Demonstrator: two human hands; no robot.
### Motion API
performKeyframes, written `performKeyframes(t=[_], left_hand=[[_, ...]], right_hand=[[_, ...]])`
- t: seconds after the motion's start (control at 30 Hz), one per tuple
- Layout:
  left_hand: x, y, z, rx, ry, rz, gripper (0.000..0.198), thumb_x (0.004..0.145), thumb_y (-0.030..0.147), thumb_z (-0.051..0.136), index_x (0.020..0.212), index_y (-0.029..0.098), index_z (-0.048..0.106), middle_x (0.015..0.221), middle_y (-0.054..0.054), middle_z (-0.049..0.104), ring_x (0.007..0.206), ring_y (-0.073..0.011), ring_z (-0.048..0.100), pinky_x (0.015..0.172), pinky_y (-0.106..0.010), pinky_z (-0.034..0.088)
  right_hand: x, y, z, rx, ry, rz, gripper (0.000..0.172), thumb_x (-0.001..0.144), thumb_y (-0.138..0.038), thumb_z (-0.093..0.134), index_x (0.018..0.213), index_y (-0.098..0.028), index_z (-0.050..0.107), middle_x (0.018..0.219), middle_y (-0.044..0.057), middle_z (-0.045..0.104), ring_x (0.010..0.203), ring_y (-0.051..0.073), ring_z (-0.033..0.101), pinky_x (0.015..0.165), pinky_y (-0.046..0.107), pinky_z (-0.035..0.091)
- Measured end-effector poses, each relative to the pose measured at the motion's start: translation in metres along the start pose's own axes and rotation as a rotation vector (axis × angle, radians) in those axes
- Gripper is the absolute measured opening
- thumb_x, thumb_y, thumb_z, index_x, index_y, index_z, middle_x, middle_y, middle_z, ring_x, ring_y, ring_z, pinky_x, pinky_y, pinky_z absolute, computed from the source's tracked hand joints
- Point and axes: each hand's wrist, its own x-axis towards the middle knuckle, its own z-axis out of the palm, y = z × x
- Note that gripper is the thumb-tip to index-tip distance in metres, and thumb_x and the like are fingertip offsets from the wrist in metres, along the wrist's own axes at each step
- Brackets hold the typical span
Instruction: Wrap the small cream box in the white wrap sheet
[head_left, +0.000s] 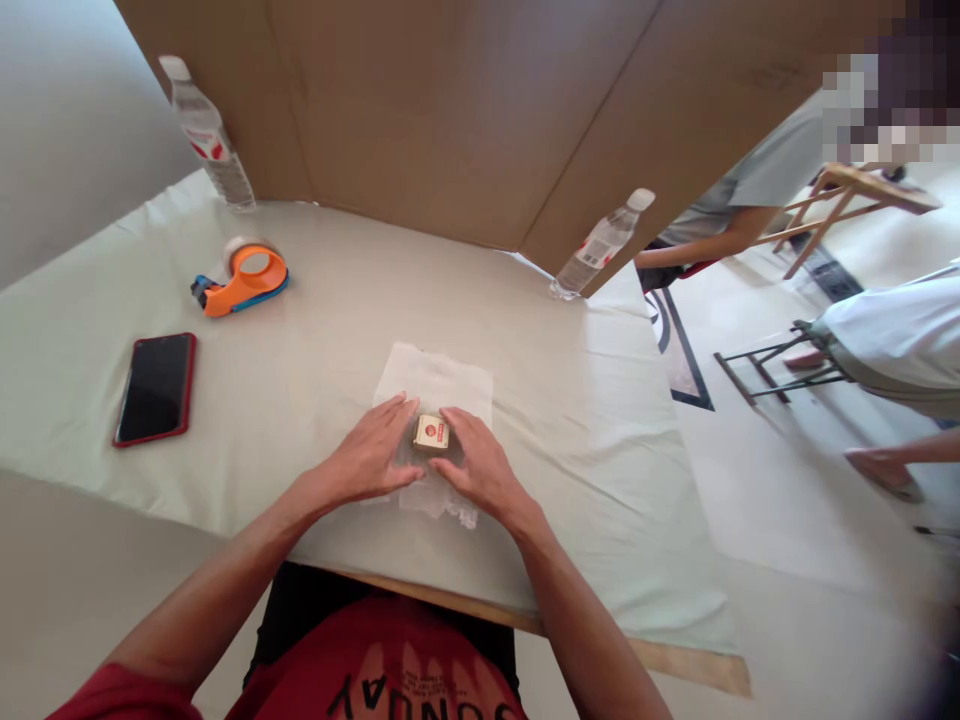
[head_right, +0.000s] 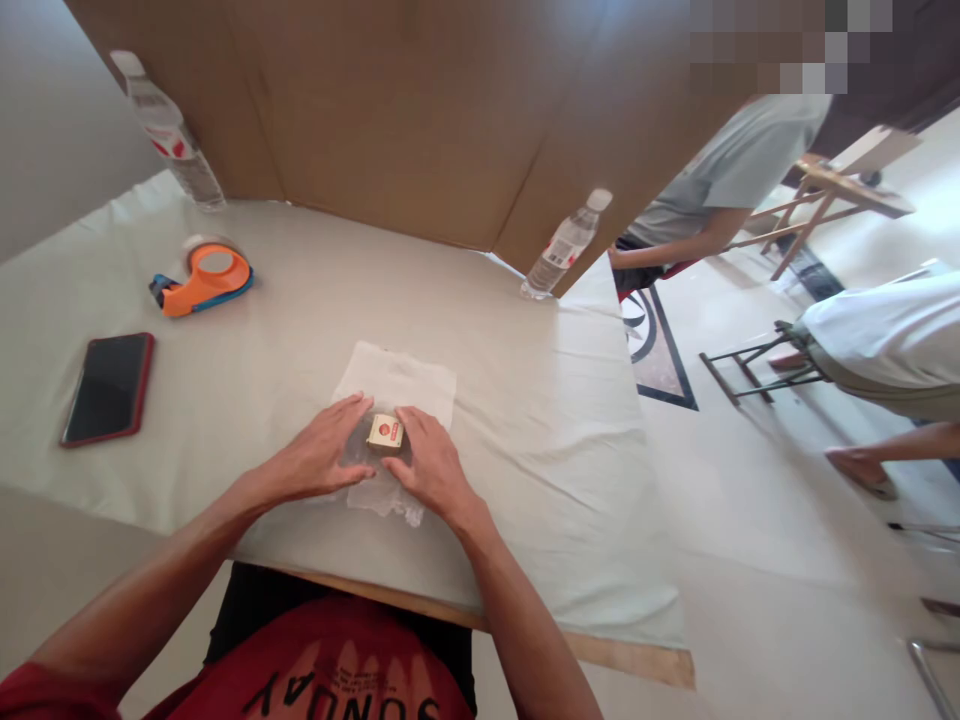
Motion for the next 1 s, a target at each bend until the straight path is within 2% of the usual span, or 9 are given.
performKeyframes(t=[0.17,0.3,0.4,0.5,0.57,0.63,0.73,0.83,1.0], left_hand=[[0.0,-0.004,0.021,0.094,-0.054,-0.011,0.093,0.077,0.043,0.071,0.152,0.011,0.027,0.156,-0.025,0.04,0.149,-0.0391,0.032,0.119,-0.056,0.031],[0.003,-0.001,0.019,0.172,-0.046,-0.049,0.09,0.079,0.045,0.068,0.15,0.006,0.031,0.156,-0.026,0.038,0.15,-0.0384,0.03,0.121,-0.053,0.027],[0.007,0.0,0.014,0.204,-0.051,-0.059,0.087,0.079,0.047,0.068,0.15,0.009,0.034,0.157,-0.023,0.039,0.149,-0.0377,0.03,0.121,-0.051,0.026],[0.009,0.001,0.012,0.226,-0.073,-0.075,0.087,0.079,0.049,0.068,0.15,0.01,0.036,0.158,-0.022,0.038,0.149,-0.0387,0.03,0.121,-0.052,0.024],[0.009,0.002,0.012,0.239,-0.083,-0.087,0.087,0.079,0.05,0.069,0.149,0.009,0.037,0.158,-0.022,0.037,0.149,-0.039,0.029,0.122,-0.052,0.024],[0.008,0.003,0.012,0.253,-0.085,-0.098,0.085,0.079,0.05,0.069,0.148,0.011,0.039,0.158,-0.021,0.037,0.149,-0.0391,0.029,0.122,-0.052,0.023],[0.009,0.007,0.013,0.28,-0.078,-0.112,0.08,0.08,0.05,0.069,0.146,0.013,0.043,0.158,-0.02,0.038,0.149,-0.0395,0.029,0.121,-0.053,0.024],[0.01,0.01,0.014,0.309,-0.065,-0.112,0.078,0.079,0.049,0.07,0.145,0.013,0.046,0.155,-0.021,0.041,0.147,-0.0409,0.032,0.119,-0.054,0.027],[0.01,0.008,0.018,0.339,-0.025,-0.086,0.074,0.081,0.051,0.068,0.142,0.013,0.05,0.154,-0.022,0.043,0.145,-0.0405,0.035,0.118,-0.055,0.029]], right_hand=[[0.0,0.01,0.005,-0.053,0.065,0.012,0.045,0.085,-0.026,0.064,0.13,-0.022,0.059,0.125,0.013,0.069,0.114,0.03,0.064,0.099,0.049,0.051],[-0.012,0.028,-0.028,-0.05,0.26,0.085,0.045,0.085,-0.033,0.066,0.127,-0.022,0.06,0.126,0.013,0.068,0.116,0.029,0.063,0.097,0.047,0.053],[-0.028,0.052,-0.053,-0.078,0.377,0.236,0.047,0.083,-0.038,0.067,0.126,-0.021,0.06,0.123,0.013,0.069,0.109,0.028,0.065,0.089,0.045,0.056],[-0.047,0.078,-0.063,-0.128,0.378,0.355,0.051,0.081,-0.044,0.066,0.125,-0.018,0.061,0.122,0.015,0.069,0.106,0.03,0.066,0.086,0.047,0.057],[-0.057,0.088,-0.063,-0.18,0.36,0.361,0.054,0.083,-0.047,0.062,0.127,-0.016,0.06,0.122,0.018,0.068,0.112,0.033,0.064,0.092,0.053,0.054],[-0.062,0.085,-0.062,-0.265,0.415,0.311,0.057,0.084,-0.049,0.062,0.13,-0.015,0.058,0.13,0.02,0.063,0.122,0.036,0.058,0.1,0.059,0.048],[-0.057,0.059,-0.059,-0.339,0.546,0.188,0.053,0.087,-0.042,0.064,0.133,-0.018,0.056,0.136,0.019,0.059,0.129,0.034,0.054,0.106,0.058,0.044],[-0.04,0.023,-0.048,-0.284,0.425,0.016,0.04,0.09,-0.029,0.061,0.13,-0.023,0.058,0.129,0.013,0.065,0.122,0.028,0.059,0.104,0.05,0.047],[-0.014,-0.007,-0.014,-0.322,-0.073,-0.06,0.033,0.087,-0.024,0.066,0.119,-0.02,0.065,0.127,0.013,0.068,0.118,0.03,0.06,0.095,0.048,0.049]])
